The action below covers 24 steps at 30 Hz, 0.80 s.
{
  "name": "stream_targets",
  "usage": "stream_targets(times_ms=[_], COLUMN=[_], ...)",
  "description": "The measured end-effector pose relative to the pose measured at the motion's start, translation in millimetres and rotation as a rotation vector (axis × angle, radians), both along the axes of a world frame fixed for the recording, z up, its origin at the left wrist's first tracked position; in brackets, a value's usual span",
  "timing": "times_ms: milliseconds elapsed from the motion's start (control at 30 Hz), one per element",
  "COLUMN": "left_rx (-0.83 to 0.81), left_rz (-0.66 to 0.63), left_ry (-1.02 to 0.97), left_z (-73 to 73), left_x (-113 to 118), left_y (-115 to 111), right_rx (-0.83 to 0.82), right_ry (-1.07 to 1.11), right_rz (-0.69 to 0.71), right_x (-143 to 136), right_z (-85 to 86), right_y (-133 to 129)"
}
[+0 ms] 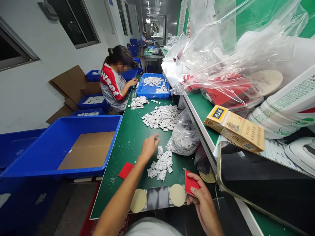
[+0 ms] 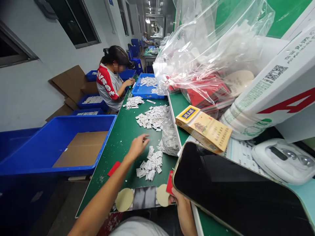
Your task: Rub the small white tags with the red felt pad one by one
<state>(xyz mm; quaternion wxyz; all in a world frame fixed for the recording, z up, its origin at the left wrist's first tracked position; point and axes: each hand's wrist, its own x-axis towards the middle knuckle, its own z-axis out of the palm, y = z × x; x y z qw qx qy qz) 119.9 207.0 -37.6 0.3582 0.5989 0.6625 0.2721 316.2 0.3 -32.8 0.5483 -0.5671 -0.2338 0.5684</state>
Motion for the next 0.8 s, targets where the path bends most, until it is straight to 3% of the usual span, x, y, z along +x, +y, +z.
stream_targets(times_ms=[100,167,233,400,600,700,800], left_rx=[-0.129,-0.187,-0.218,-0.126,-0.065,-0.023,0.069], left_rz=[-0.080,-0.101,-0.125,-0.178,-0.332,-0.336,-0.300], left_ry=[0.187,0.274,0.328,0.373,0.269,0.162,0.016], left_z=[-47.3,-66.1,-75.4,-78.0,-76.6,-70.9,-56.4], left_x=[7,16,22,19,8,-1,-22], left_y=[-4,1,6,-2,-13,-14,-30], right_rx=[-0.027,-0.039,-0.033,-0.025,0.013,0.009,0.009], right_ry=[0.155,0.162,0.120,0.064,0.025,0.059,0.112], right_rz=[0.063,0.082,0.104,0.104,0.142,0.155,0.138], right_x=[-11,-21,-31,-51,-68,-77,-83], right_z=[-3.5,-3.1,-1.6,2.4,9.6,13.2,14.1], right_y=[-2,-2,-1,2,-1,-3,-1])
